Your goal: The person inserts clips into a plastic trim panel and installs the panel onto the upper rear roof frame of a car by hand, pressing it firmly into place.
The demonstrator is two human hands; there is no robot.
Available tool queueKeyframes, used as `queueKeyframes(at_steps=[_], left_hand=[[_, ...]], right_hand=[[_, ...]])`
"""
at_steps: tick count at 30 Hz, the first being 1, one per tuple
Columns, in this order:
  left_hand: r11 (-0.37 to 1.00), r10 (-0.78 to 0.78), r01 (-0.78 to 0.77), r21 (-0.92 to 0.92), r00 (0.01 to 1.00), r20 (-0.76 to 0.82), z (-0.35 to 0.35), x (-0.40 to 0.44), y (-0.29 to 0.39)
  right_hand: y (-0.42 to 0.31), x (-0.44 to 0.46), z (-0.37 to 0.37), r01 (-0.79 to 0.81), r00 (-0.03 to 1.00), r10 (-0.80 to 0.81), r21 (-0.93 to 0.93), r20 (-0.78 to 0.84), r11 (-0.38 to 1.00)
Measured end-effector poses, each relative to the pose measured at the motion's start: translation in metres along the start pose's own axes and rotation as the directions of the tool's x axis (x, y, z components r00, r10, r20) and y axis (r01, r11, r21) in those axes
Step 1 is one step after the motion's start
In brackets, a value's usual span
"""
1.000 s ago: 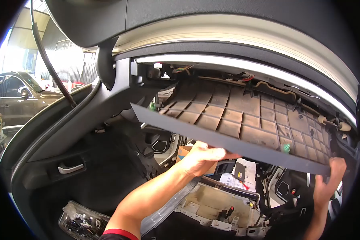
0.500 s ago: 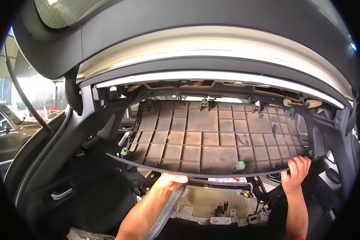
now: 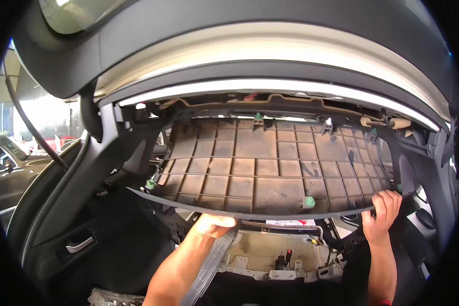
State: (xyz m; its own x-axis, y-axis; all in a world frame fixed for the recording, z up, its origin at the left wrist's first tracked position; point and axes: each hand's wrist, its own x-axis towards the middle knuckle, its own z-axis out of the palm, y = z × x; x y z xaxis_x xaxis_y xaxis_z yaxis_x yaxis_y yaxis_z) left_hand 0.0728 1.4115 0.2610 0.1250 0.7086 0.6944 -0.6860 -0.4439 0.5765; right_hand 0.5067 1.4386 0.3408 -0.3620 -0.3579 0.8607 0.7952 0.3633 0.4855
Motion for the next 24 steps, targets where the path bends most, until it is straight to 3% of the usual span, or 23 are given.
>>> queueKeyframes(at_steps=[3,4,8,18,24], left_hand=[[0.999,0.042,-0.043,0.01,0.994,0.099,0.004,0.006,0.007],[0.997,0.055,-0.055,0.063,0.998,0.0,0.026,0.006,0.013],[0.993,0.027,-0.043,0.112,0.99,0.136,0.025,0.013,0.019],[0.97,0.107,-0.143,0.194,0.977,0.182,0.053,0.012,0.029],[0.983,0.125,-0.148,0.112,0.974,0.189,0.041,0.011,0.026]], right_hand=[[0.0,0.007,-0.004,0.0,1.0,0.0,0.019,-0.01,1.0],[0.0,0.009,-0.007,-0.001,1.0,0.001,0.024,-0.014,1.0],[0.0,0.014,-0.015,0.0,0.999,0.001,0.028,-0.035,1.0],[0.006,0.03,-0.038,0.01,1.0,-0.009,-0.041,0.017,0.999],[0.005,0.03,-0.034,-0.012,0.999,0.011,-0.029,-0.046,0.999]])
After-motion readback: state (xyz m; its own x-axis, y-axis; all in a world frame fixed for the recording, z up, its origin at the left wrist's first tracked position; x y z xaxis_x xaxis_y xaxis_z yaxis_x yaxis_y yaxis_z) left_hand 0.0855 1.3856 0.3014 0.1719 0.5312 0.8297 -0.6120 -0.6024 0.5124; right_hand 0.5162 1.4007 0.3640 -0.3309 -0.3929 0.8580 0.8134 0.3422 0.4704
